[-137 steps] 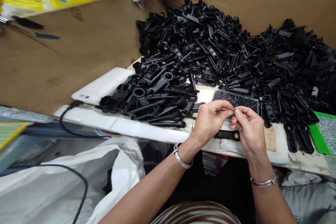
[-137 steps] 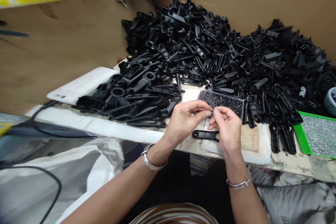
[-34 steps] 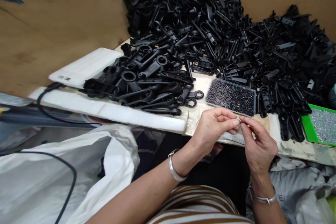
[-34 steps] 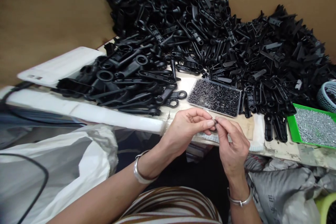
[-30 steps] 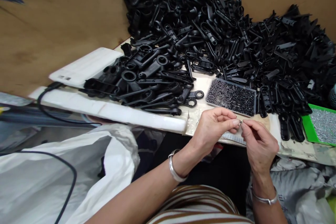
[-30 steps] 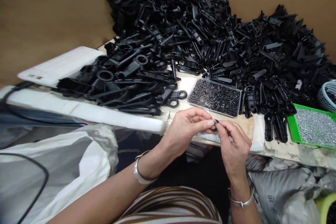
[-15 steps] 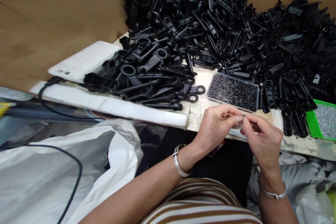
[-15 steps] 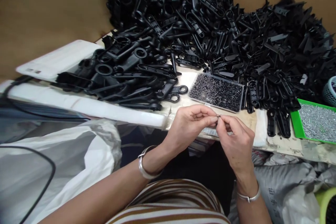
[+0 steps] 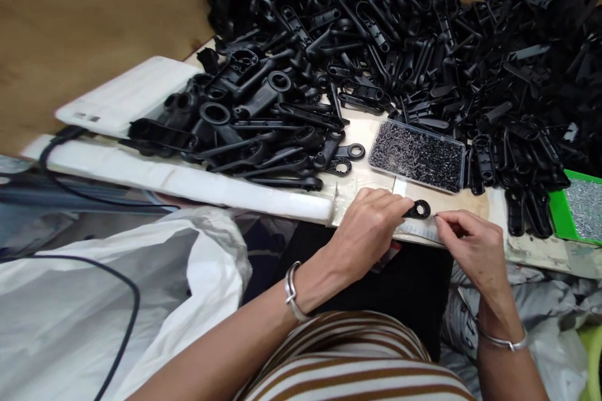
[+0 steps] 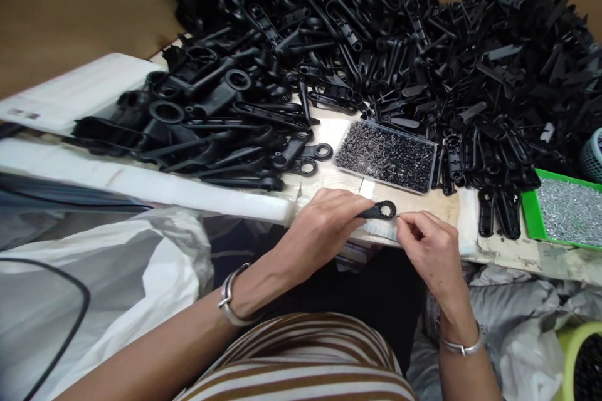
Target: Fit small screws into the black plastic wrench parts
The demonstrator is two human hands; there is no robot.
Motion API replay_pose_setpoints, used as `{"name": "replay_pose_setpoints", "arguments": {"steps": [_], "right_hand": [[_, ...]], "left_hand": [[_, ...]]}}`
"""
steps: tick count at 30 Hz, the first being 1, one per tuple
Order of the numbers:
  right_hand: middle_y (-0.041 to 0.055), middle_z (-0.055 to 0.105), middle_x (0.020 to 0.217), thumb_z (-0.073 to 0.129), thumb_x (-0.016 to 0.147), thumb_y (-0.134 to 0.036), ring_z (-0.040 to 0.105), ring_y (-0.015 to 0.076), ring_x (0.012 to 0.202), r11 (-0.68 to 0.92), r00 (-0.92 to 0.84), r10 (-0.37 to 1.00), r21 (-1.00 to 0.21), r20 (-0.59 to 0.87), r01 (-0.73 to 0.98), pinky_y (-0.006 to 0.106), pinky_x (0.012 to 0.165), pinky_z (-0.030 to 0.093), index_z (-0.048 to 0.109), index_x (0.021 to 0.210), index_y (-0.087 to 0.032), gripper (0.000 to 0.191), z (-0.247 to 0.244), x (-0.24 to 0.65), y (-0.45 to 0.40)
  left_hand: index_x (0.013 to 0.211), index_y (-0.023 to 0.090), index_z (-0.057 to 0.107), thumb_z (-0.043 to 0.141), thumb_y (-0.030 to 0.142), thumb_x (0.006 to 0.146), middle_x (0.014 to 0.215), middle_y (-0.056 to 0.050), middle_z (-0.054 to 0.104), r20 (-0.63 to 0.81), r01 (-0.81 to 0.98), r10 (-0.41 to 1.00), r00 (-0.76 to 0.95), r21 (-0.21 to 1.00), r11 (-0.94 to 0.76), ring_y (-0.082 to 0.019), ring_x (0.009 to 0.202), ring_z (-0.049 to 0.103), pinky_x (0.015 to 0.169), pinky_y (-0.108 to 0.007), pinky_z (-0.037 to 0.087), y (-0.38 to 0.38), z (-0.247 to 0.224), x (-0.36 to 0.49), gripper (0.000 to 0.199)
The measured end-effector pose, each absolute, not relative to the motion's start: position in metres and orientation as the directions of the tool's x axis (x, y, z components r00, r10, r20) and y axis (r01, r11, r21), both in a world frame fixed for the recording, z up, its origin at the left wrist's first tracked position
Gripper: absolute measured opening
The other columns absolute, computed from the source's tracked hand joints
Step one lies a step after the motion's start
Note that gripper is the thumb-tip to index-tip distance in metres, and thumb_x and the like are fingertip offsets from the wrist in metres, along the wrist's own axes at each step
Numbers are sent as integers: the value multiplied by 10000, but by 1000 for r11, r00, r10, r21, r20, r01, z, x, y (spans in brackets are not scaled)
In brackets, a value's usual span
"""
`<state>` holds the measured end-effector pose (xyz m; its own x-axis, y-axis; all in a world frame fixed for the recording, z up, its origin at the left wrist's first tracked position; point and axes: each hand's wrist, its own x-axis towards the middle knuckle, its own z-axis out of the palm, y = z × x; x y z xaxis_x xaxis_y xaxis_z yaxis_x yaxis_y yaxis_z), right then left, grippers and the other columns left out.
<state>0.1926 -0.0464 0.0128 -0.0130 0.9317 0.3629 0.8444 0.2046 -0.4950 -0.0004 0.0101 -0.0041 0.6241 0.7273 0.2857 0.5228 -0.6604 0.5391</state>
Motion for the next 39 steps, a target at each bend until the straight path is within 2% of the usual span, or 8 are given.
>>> {"name": "replay_pose_setpoints", "arguments": {"steps": [7,14,21,27,29,34,36,39], "right_hand": [[8,685,729,561,874,-120,631,116,615,292,-158,921,-362,355,885,218,619,459,632,769,-175,138,14,186,-45],[31,670,713,507,904,-125,629,136,615,319,-233,906,-210,354,924,240,586,425,616,779,-162,170,17,175,-41],[39,620,700,434,937,-146,597,160,593,280,-269,947,-40,174,959,277,527,361,552,742,-176,230,27,165,-41],[44,583,648,440,896,-74,553,183,509,187,-195,980,146,45,971,297,467,289,546,739,-173,214,33,144,-44],[51,602,663,440,899,-82,573,181,540,181,-183,983,69,21,981,287,490,317,564,750,-168,212,37,146,-41],[-25,587,540,451,928,-184,562,132,505,96,-148,982,-370,-115,924,240,540,373,570,688,-204,268,47,165,-29],[-46,550,473,456,912,-186,532,120,452,50,-123,982,-424,-145,904,234,518,361,542,644,-210,283,47,169,-26],[-36,562,485,459,911,-204,557,130,462,60,-113,988,-401,-109,914,238,514,364,550,669,-207,258,43,168,-26]], "left_hand": [[951,165,605,623,42,817,881,-43,669,318,455,770,553,659,-599,-191,856,596,761,-294,471,4,-7,1,183],[919,167,588,556,29,847,822,-24,632,406,394,756,513,671,-628,-169,803,557,712,-273,460,2,-14,3,159],[933,164,594,533,79,891,829,-33,632,379,381,761,526,696,-609,-177,819,547,725,-295,465,2,-16,3,113],[918,156,596,504,74,900,796,-31,620,386,355,757,528,709,-609,-173,793,531,724,-291,466,2,-18,3,125],[921,154,596,503,55,886,802,-35,623,374,363,762,529,712,-601,-177,802,534,730,-294,469,3,-18,3,140],[954,164,594,527,56,871,852,-39,642,345,376,774,531,723,-580,-186,846,554,749,-306,480,4,-17,3,152],[985,162,590,531,53,868,863,-41,647,346,372,771,535,723,-583,-188,853,557,755,-310,485,4,-18,2,170],[1006,159,583,520,41,870,871,-41,651,360,357,767,532,726,-588,-182,852,559,755,-302,487,3,-19,2,191]]}}
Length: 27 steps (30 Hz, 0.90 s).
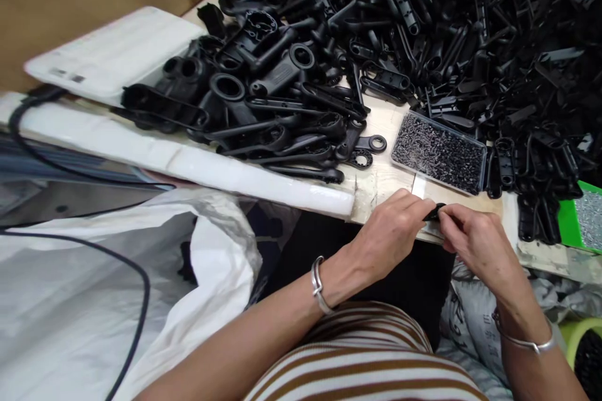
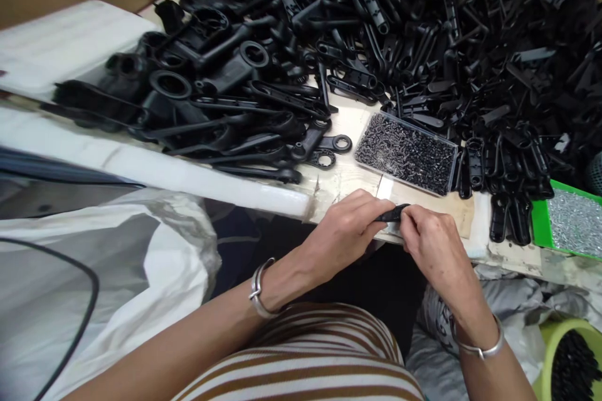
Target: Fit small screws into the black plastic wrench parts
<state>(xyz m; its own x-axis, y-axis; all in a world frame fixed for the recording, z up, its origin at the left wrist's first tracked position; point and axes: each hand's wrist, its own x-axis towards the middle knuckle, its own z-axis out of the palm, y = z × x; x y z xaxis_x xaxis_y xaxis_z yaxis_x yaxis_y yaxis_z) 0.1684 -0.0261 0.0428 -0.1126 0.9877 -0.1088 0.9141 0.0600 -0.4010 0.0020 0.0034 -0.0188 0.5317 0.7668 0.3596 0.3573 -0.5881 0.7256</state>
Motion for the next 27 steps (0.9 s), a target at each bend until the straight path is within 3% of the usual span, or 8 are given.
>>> {"name": "replay_pose_setpoints", "arguments": {"steps": [6,12,15,18,20,22,23,27], "right_hand": [[9,590,566,464,926,-147,592,161,495,152,-159,986,-130,-52,980,266,528,379,527,707,-186,231,38,159,-32],[96,621,616,482,770,74,612,224,486,162,-135,986,344,-102,925,285,447,337,580,761,-134,231,47,121,-32],[120,629,628,472,761,86,619,236,488,142,-117,989,371,-90,918,284,431,348,604,767,-115,240,47,113,-29],[101,637,615,497,810,22,625,228,510,76,-66,995,126,-80,989,288,468,408,625,762,-123,199,41,131,-28],[52,617,555,521,884,-106,613,191,499,-28,6,996,-263,-85,965,282,516,464,637,746,-144,184,35,151,-32],[17,627,565,543,925,-292,602,150,486,-174,154,984,-672,-89,720,269,547,511,658,820,-158,205,28,168,-39],[12,647,604,581,904,-368,607,141,493,-225,247,964,-799,-99,558,270,555,530,660,896,-161,222,25,173,-43],[10,695,727,793,699,-436,678,180,620,-307,372,889,-950,-268,49,317,615,591,555,1180,-168,600,17,168,-55]], "left_hand": [[1002,143,583,503,35,877,849,-47,650,394,350,754,526,708,-613,-183,827,554,735,-295,484,3,-19,2,183],[918,158,595,439,-13,853,757,-22,621,379,337,774,508,739,-583,-165,750,539,702,-281,473,4,-17,3,241],[971,154,591,433,-53,808,768,-17,627,392,334,783,483,744,-579,-157,744,556,684,-268,476,5,-17,2,307],[1060,144,565,545,-36,781,847,-28,655,407,336,802,438,753,-566,-163,803,596,701,-267,503,6,-20,2,333],[1086,157,547,629,-23,756,884,-23,668,405,329,823,398,774,-541,-162,834,613,722,-266,518,4,-21,3,385],[1088,175,541,677,-22,733,896,-12,676,412,319,836,363,788,-527,-157,842,619,726,-260,525,1,-20,4,428],[1077,181,543,685,-25,729,893,-8,677,421,316,838,348,788,-528,-154,838,618,722,-255,526,-1,-19,5,429],[1015,180,553,664,-17,764,868,-2,671,499,303,814,297,759,-576,-134,780,605,691,-228,519,-10,-13,10,338]]}}
